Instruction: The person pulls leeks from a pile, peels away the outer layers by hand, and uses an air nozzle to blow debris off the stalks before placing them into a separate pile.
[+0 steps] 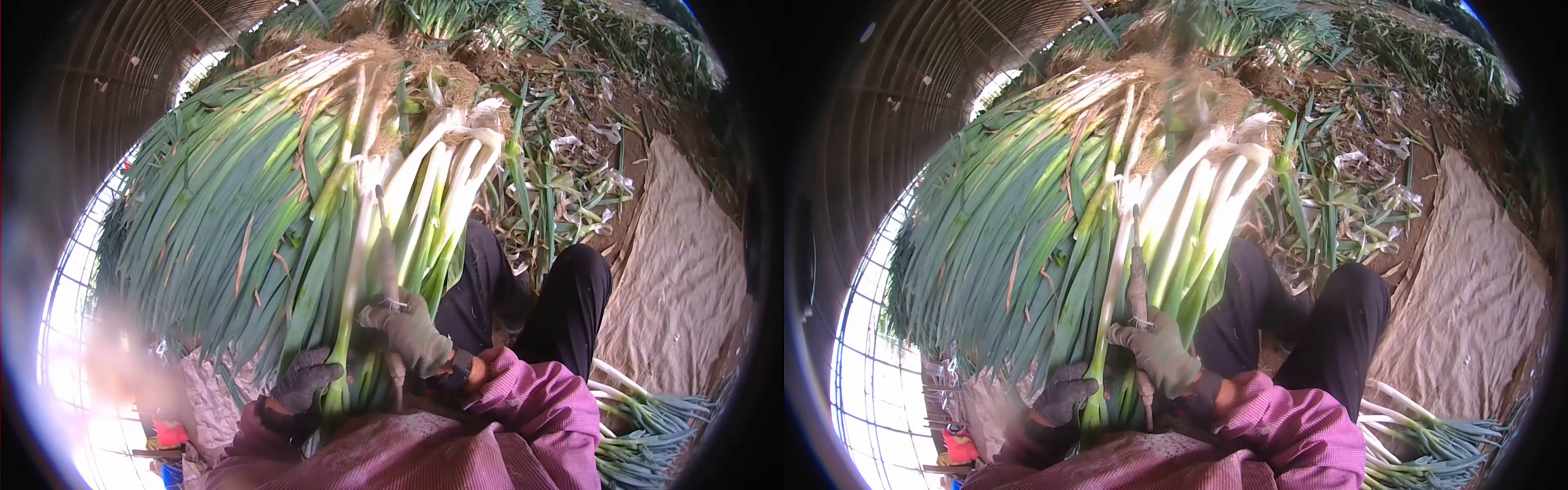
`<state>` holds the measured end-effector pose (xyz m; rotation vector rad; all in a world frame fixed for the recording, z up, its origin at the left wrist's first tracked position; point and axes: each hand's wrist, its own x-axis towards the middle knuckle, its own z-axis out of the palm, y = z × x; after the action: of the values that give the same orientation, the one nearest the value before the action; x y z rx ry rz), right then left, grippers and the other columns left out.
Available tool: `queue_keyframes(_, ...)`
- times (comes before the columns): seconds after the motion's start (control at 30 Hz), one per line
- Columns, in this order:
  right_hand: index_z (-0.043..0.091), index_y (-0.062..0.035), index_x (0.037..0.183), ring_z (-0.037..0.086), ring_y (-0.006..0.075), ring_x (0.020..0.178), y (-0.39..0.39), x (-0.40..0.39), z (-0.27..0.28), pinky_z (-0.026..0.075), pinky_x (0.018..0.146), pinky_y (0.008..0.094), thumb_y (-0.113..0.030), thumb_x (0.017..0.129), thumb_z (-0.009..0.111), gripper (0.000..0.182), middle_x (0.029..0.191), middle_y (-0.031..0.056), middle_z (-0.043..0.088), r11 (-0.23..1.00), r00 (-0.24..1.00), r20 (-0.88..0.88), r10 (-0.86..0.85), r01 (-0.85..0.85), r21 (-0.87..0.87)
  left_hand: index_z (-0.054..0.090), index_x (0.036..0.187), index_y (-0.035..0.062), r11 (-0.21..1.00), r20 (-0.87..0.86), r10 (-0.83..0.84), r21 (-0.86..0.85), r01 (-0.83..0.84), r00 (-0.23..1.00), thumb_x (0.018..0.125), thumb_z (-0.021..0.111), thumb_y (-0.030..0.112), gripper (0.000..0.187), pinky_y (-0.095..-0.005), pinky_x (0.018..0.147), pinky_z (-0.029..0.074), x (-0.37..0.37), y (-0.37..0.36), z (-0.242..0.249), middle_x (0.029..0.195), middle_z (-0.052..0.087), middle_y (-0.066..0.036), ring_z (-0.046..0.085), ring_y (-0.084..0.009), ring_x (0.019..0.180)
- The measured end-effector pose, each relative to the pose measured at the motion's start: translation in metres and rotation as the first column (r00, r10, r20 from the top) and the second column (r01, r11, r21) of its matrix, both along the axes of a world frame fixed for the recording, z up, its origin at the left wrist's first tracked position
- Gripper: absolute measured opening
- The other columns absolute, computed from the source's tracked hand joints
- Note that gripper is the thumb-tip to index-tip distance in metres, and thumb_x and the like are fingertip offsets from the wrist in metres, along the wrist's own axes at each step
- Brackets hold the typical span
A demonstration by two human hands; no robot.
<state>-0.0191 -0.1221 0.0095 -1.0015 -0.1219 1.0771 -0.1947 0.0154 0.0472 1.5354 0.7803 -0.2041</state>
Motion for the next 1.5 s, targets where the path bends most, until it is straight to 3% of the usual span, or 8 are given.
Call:
queue_keyframes(0.37,0.057,0.0027,0.102,0.06,0.015,0.058,0.003,0.006,0.0,0.05,0.05,0.028,-0.005,0.08,0.068,0.027,0.081,0.0079,0.063,1.0,1.0,-0.01,-0.019,0.019,0.019,0.059,0.113,-0.005,0.95,0.144,0.069,-0.311,-0.021,0.987,0.076,0.067,0.028,0.05,-0.0225,0.063,0.042,-0.015,0.022,-0.03,0.084,0.061,-0.01,0.057,-0.0165,0.077)
queue_keyframes(0.77,0.06,0.0006,0.101,0.058,0.0125,0.073,-0.009,-0.013,-0.013,0.049,0.065,0.0275,-0.007,0.083,0.067,0.021,0.083,0.0052,0.063,0.984,0.982,-0.09,-0.168,0.173,0.051,0.063,0.097,0.002,0.986,0.061,-0.127,0.12,0.119,0.99,0.087,0.061,0.017,0.018,-0.0269,0.064,0.043,0.038,-0.017,0.008,0.08,0.061,-0.002,0.055,-0.0096,0.075)
queue_keyframes(0.9,0.061,0.0007,0.097,0.057,0.012,0.073,-0.013,-0.003,-0.014,0.047,0.065,0.0272,-0.007,0.081,0.068,0.019,0.081,0.0047,0.063,0.962,0.963,0.009,-0.268,0.267,0.059,0.062,0.09,-0.0007,0.484,0.09,-0.691,0.794,0.367,0.717,0.091,0.057,0.026,0.027,-0.0378,0.067,0.047,0.062,-0.012,-0.029,0.076,0.06,-0.015,0.059,-0.0293,0.076)
queue_keyframes(1.0,0.06,0.001,0.091,0.056,0.0124,0.069,-0.014,0.015,-0.016,0.046,0.062,0.0274,-0.009,0.08,0.069,0.018,0.076,0.0036,0.06,0.967,0.968,-0.061,-0.242,0.246,0.071,0.057,0.099,-0.0072,-0.116,-0.351,-0.831,0.869,0.482,0.432,0.089,0.06,0.041,0.05,-0.0431,0.063,0.049,0.067,-0.018,-0.032,0.084,0.06,-0.025,0.061,-0.038,0.074)
queue_keyframes(1.23,0.06,0.0,0.086,0.056,0.0121,0.062,-0.029,0.043,0.0,0.047,0.057,0.0268,-0.008,0.081,0.067,0.012,0.073,0.0028,0.059,0.928,0.928,-0.094,-0.36,0.367,0.06,0.057,0.095,-0.0054,-0.084,-0.402,-0.888,0.621,0.78,0.225,0.087,0.057,0.051,0.057,-0.0452,0.056,0.049,0.084,-0.017,-0.01,0.074,0.06,-0.023,0.06,-0.0397,0.065)
queue_keyframes(1.33,0.06,-0.0053,0.081,0.051,0.0085,0.058,-0.027,0.041,0.0,0.042,0.054,0.0244,-0.012,0.08,0.067,0.009,0.069,-0.0013,0.055,0.956,0.95,-0.164,-0.267,0.282,0.08,0.056,0.103,-0.0034,-0.058,-0.241,-0.933,0.831,0.553,0.265,0.087,0.062,0.041,0.047,-0.0412,0.059,0.051,0.118,0.01,0.004,0.084,0.062,-0.02,0.062,-0.0357,0.07)
queue_keyframes(1.4,0.06,-0.0076,0.077,0.048,0.0066,0.055,-0.025,0.037,-0.005,0.04,0.052,0.0226,-0.014,0.082,0.065,0.009,0.067,-0.0032,0.053,0.948,0.945,-0.131,-0.301,0.312,0.072,0.056,0.11,-0.0002,0.407,-0.018,-0.632,0.843,0.352,0.775,0.085,0.062,0.036,0.044,-0.0451,0.07,0.049,0.141,0.01,0.027,0.09,0.061,-0.023,0.061,-0.0371,0.083)
queue_keyframes(1.5,0.061,-0.0067,0.078,0.048,0.0065,0.055,-0.024,0.03,-0.001,0.04,0.051,0.0219,-0.013,0.082,0.063,0.008,0.067,-0.0026,0.053,0.88,0.876,-0.215,-0.432,0.462,0.113,0.054,0.116,-0.0003,0.053,0.016,-0.377,0.999,0.005,0.926,0.083,0.064,0.038,0.052,-0.0463,0.077,0.05,0.171,0.051,0.021,0.098,0.062,-0.025,0.061,-0.0379,0.094)
